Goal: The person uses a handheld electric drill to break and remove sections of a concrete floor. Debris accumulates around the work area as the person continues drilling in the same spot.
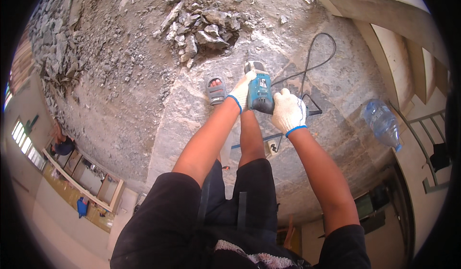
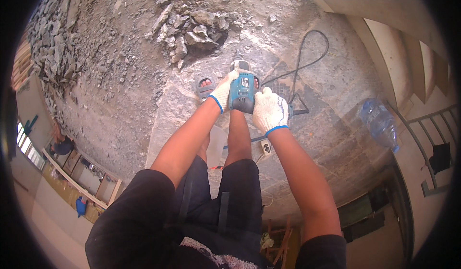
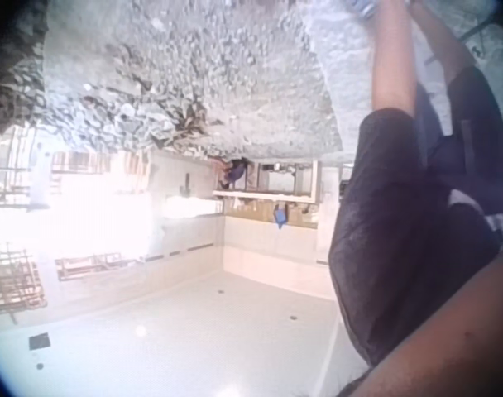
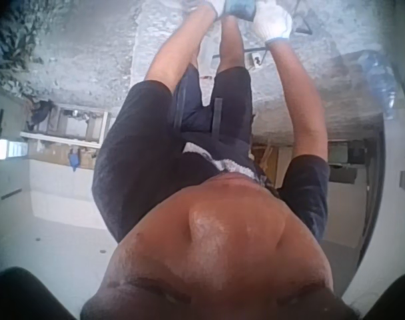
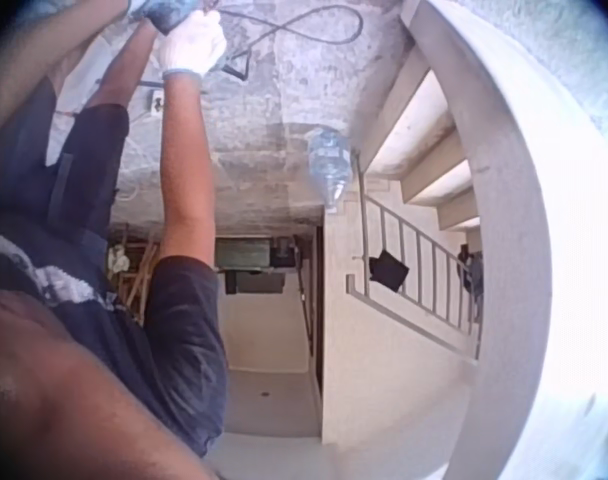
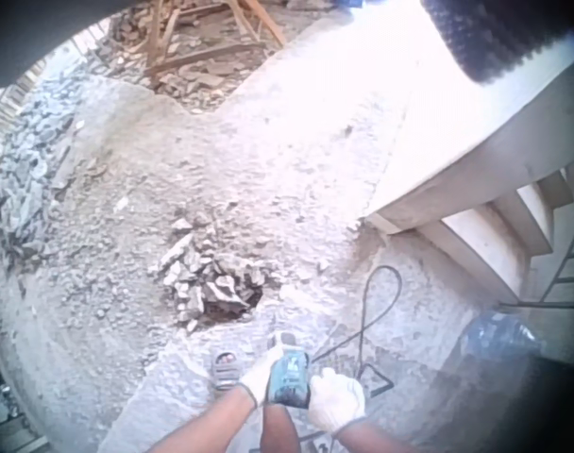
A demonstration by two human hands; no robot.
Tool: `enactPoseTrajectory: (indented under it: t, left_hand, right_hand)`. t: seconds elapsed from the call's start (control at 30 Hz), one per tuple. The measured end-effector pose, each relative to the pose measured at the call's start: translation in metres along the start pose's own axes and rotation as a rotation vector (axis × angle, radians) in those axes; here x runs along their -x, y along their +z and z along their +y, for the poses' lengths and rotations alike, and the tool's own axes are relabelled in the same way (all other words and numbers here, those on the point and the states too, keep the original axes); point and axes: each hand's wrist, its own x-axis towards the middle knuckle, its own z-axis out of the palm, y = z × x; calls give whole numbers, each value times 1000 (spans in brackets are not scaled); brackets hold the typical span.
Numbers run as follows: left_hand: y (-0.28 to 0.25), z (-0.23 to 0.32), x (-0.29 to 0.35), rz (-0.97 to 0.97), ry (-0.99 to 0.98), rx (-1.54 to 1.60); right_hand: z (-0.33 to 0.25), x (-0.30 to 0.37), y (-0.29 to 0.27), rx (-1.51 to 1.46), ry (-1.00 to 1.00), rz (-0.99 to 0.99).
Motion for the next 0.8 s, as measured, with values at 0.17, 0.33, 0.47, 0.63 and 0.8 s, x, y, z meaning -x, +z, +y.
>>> enactPoseTrajectory:
  t: [0.17,0.33,0.47,0.63,0.8]
  left_hand:
    - [-8,-9,0,8,30,-57]
    - [-14,-14,2,-154,37,-43]
    - [-10,-24,0,-116,89,-105]
    - [10,-35,4,68,129,-116]
    - [44,-44,5,116,155,-21]
  right_hand:
    - [4,3,22,-35,-10,7]
    - [7,11,43,-85,13,79]
    - [16,16,49,-102,25,50]
    - [36,8,45,-61,-34,65]
    - [62,-1,25,-3,-105,89]
